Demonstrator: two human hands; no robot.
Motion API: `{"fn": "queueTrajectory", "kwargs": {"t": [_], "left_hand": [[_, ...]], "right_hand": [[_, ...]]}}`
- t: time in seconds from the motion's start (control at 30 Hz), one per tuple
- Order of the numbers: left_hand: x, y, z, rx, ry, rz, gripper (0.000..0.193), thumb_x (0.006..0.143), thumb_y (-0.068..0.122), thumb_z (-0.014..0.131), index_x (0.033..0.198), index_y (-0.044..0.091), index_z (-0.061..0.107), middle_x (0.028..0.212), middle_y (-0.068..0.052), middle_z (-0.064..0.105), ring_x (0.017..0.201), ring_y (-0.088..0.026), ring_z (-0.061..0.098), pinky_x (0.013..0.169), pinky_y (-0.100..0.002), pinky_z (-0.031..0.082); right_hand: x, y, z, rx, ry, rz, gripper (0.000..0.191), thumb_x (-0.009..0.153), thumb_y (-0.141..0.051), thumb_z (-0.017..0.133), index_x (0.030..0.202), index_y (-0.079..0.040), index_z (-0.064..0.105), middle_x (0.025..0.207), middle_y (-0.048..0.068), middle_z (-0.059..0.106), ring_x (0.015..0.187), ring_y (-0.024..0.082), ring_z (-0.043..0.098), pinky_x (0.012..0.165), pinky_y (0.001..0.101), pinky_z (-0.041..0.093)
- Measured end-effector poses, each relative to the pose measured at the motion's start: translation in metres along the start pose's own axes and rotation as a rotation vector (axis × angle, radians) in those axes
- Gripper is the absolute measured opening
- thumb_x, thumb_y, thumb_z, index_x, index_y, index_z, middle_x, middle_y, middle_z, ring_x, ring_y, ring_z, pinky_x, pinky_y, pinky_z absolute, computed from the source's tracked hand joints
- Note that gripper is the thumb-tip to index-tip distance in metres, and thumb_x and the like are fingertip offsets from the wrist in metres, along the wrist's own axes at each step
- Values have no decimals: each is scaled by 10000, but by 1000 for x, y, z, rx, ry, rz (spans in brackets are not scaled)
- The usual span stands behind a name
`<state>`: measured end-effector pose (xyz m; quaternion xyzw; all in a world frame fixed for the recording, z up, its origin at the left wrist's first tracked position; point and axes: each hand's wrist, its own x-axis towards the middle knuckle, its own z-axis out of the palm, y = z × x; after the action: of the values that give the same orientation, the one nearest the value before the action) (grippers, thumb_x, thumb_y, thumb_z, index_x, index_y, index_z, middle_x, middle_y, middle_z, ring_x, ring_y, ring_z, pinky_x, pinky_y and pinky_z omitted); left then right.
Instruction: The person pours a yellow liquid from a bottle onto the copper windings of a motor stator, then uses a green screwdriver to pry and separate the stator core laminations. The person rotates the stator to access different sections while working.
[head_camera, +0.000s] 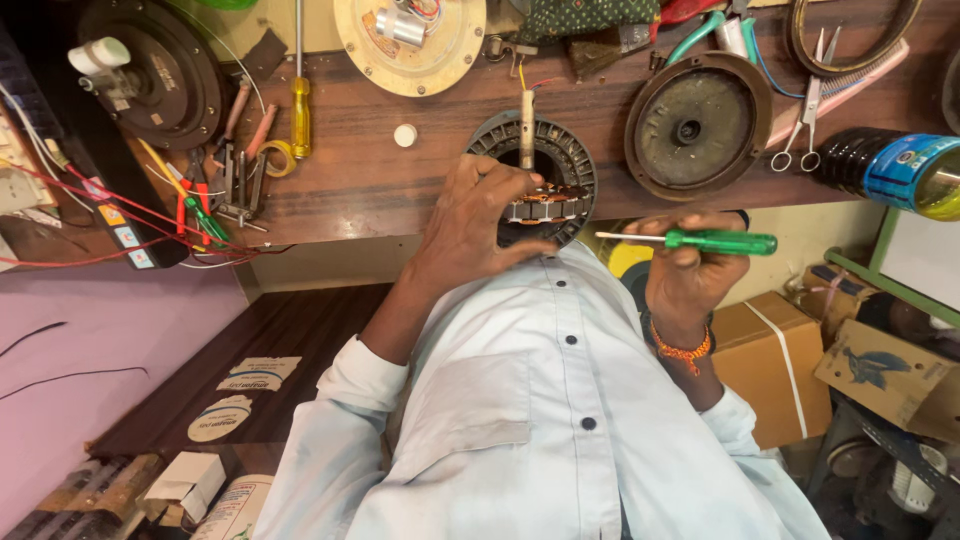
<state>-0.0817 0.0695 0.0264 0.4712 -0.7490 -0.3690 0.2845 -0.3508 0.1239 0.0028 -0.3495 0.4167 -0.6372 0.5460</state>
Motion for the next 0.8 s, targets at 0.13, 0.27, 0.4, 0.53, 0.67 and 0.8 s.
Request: {"fn": "queueTrajectory", "kwargs": {"t": [0.13,0.27,0.4,0.53,0.67,0.8], "left_hand": [[0,2,-4,-104,71,7,785,737,373,950,1323,61,531,1215,-127,641,1137,-321,550,995,-462,452],[-1,1,-2,-96,93,4,723,767,331,956,1292,76,530,1204,-94,666,1151,-305,569,1038,-462,453],[-3,0,3,-68,65,-1,667,750,313,960,1249,108,568,1122,-55,702,1086,-287,586,995,-449,459],[-4,2,5,-76,97,63,657,765,323,952,1260,115,573,1121,-56,701,1051,-293,578,962,-443,449],[-5,3,4,-59,90,100,659,809,322,936,1315,109,571,1152,-59,692,1024,-302,554,945,-444,447],[-4,7,3,-21,78,102,619,794,317,918,1299,120,619,1143,-53,670,1032,-298,540,944,-452,449]], "right_hand": [[0,-10,3,-47,-56,-35,383,992,-244,793,1225,-55,555,982,157,714,937,262,741,884,508,639],[1,-18,9,-187,-156,-8,440,1012,-212,769,1341,-98,501,1038,185,718,1014,313,756,952,536,641],[-1,-22,12,-299,-234,39,534,1015,-162,742,1449,-131,434,1104,240,731,1072,341,754,984,504,632],[-2,-28,15,-370,-284,55,583,1005,-64,741,1475,-143,405,1115,256,722,1076,354,742,973,458,630],[0,-35,17,-464,-344,-23,577,987,2,732,1449,-158,427,1085,244,730,1053,359,755,938,419,643],[5,-40,22,-465,-332,10,504,967,16,743,1379,-110,482,1139,237,730,1062,345,753,919,408,641]]}}
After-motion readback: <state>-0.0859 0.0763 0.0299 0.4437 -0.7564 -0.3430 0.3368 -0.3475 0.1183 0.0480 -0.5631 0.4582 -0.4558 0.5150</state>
